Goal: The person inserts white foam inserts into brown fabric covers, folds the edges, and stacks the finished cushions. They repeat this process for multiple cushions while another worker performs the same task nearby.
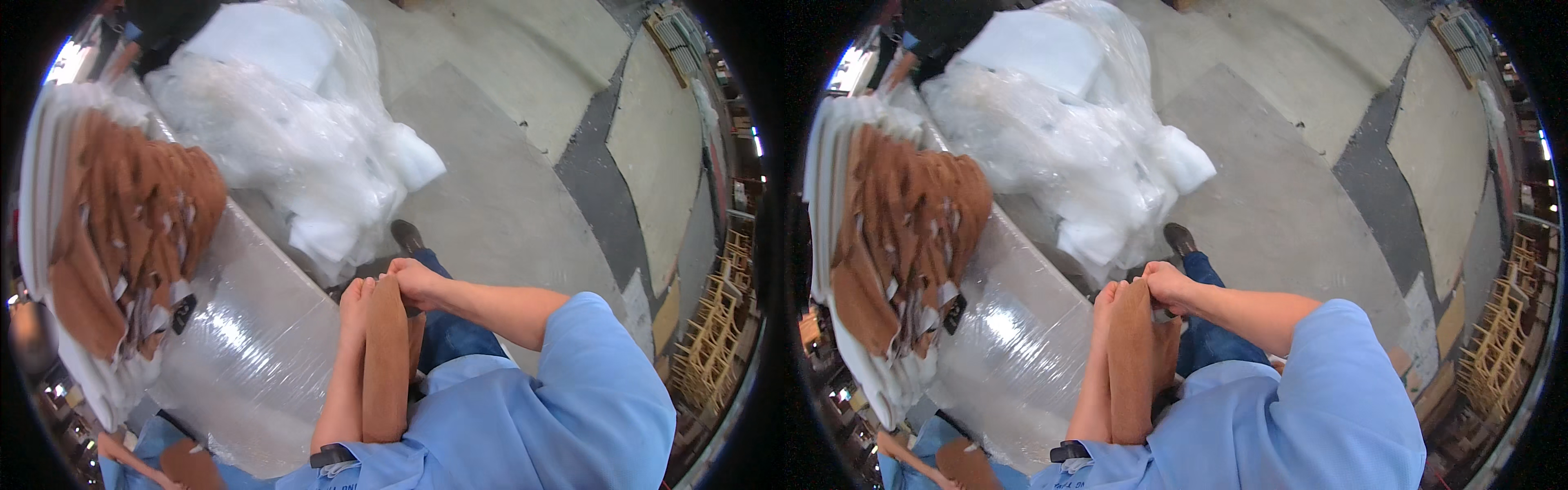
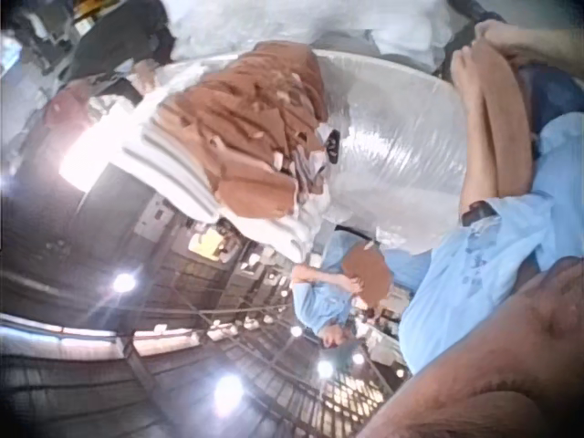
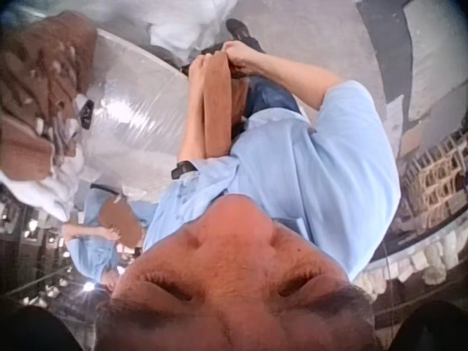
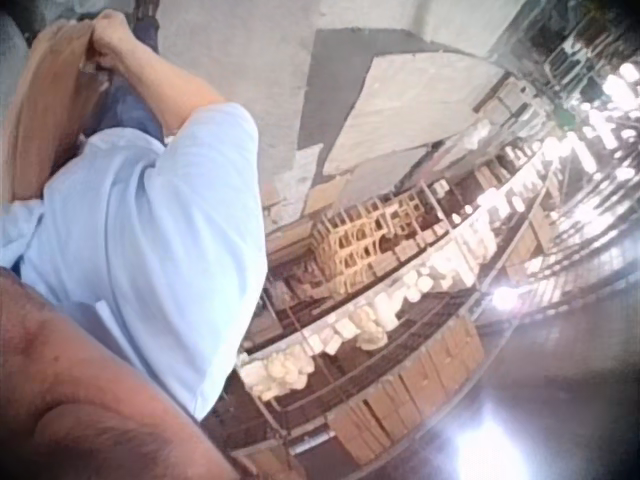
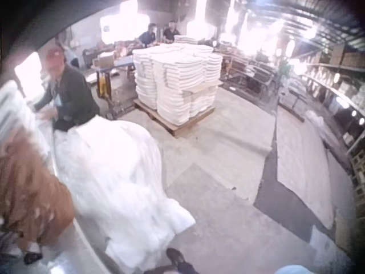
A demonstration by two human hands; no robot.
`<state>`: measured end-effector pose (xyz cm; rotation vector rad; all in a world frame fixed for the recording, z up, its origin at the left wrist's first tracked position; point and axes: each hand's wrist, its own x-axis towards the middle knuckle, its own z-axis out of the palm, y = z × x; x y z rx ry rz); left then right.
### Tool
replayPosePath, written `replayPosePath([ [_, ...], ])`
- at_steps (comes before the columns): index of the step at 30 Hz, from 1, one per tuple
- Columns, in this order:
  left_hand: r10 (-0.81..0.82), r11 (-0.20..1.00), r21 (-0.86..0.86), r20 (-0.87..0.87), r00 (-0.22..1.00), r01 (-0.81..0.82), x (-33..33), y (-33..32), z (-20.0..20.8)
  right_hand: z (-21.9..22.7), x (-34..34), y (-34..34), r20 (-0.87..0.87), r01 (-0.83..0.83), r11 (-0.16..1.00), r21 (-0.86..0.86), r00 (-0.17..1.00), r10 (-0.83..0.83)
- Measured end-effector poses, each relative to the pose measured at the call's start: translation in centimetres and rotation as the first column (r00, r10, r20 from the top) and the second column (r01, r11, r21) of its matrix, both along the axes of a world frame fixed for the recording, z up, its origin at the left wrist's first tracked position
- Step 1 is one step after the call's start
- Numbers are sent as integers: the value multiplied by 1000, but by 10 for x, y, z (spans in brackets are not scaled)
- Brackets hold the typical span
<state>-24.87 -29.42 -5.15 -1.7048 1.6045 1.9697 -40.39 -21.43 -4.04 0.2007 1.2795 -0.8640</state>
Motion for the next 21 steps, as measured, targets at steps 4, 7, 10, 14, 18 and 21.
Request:
replayPosePath([
  [4,-76,930,-361,9,997,74,29,13,51,24,38,15,-110,40,983,-179,992,-60],
  [7,-172,842,-493,140,975,219,51,32,72,22,59,35,-223,-49,990,-134,975,18],
  [10,-252,821,-423,335,908,384,65,54,85,12,65,58,-172,52,963,-263,980,-100],
  [14,-225,815,-469,287,931,341,67,71,91,5,58,75,-159,47,968,-245,983,-88],
  [18,-126,650,-697,295,947,303,57,81,76,-1,47,70,-223,-86,979,-185,974,44],
  [21,-46,576,-790,226,973,210,57,84,58,-9,42,58,-230,-187,974,-127,961,155],
])
